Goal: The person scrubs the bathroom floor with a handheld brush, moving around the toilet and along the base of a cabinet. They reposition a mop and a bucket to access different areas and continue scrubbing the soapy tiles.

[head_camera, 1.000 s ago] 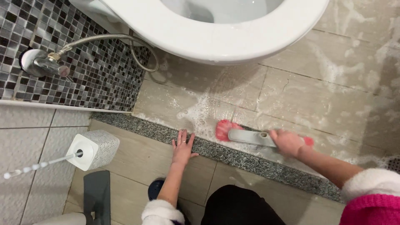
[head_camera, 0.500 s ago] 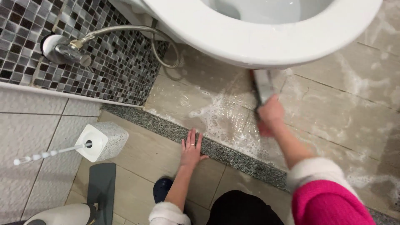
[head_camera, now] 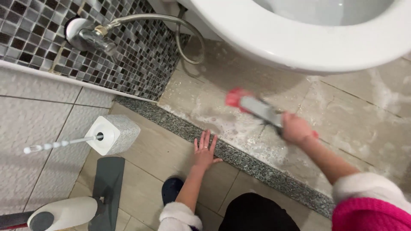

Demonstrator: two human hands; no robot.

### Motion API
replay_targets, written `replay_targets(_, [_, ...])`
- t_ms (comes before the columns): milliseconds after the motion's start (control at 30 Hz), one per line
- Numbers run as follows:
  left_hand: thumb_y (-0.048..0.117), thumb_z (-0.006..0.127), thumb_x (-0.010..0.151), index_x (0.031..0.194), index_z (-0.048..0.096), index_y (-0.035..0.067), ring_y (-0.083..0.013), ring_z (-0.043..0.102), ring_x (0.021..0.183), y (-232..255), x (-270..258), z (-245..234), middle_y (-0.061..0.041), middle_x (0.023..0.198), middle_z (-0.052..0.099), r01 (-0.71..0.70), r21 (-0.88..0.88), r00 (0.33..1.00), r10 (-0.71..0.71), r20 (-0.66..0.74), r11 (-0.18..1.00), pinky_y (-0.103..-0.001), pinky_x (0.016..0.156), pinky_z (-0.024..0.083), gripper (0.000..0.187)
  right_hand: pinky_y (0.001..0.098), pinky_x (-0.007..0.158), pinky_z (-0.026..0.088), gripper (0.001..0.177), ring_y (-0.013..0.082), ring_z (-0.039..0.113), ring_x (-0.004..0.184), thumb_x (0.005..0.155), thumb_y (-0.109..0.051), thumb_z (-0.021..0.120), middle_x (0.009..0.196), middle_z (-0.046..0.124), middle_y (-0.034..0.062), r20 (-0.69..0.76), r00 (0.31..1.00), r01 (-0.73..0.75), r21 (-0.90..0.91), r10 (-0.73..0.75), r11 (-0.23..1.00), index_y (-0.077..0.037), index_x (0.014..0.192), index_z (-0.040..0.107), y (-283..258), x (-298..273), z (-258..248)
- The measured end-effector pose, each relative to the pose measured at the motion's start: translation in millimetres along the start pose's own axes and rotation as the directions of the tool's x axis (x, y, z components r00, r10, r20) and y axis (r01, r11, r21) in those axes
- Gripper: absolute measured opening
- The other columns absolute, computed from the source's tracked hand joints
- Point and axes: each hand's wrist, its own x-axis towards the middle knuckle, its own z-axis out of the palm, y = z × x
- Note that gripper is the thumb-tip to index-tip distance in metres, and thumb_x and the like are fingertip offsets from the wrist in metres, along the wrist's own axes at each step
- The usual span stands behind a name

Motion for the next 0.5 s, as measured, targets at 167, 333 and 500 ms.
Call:
replay_targets(167, [0.063,0.059,0.092,0.164,-0.013,0.022,-0.0349,-0.026,0.154,4.7,-6.1,-17.8,-0.014,0.166,-0.031,-0.009,0.072,0.998,0.004,0.068,0.997,-0.062,0.122,-0.011,0.111,0.052,0.084,0.059,0.039,0.0464,0.074,0.098,0.092,-0.017,0.052,0.103,0.073,0.0283,-0.155,0.921,-0.335,0.156,0.358,0.929,0.002,0.126,0.046,84.1,70.7,37.2])
replay_targets(333, [0.071,0.053,0.092,0.165,-0.016,0.018,-0.0357,-0.026,0.154,3.8,-8.9,-18.6,-0.014,0.165,-0.032,-0.003,0.172,0.995,-0.014,0.099,0.985,-0.061,0.123,-0.009,0.113,0.0568,0.088,0.053,0.046,0.0538,0.067,0.105,0.083,-0.017,0.06,0.111,0.07,0.0325,-0.177,0.784,-0.431,0.535,0.595,0.727,0.003,0.123,0.048,67.9,180.0,27.4])
replay_targets(500, [0.058,0.07,0.082,0.165,0.002,0.022,-0.0408,-0.015,0.156,-3.3,-7.1,-6.1,-0.018,0.169,-0.021,-0.07,-0.036,0.995,0.068,-0.069,0.997,-0.067,0.123,0.001,0.113,0.0441,0.046,0.054,0.014,0.0298,0.077,0.069,0.086,-0.009,0.067,0.07,0.072,0.0178,-0.419,0.817,-0.177,0.473,0.397,0.863,-0.003,0.078,0.077,-6.9,316.2,38.8])
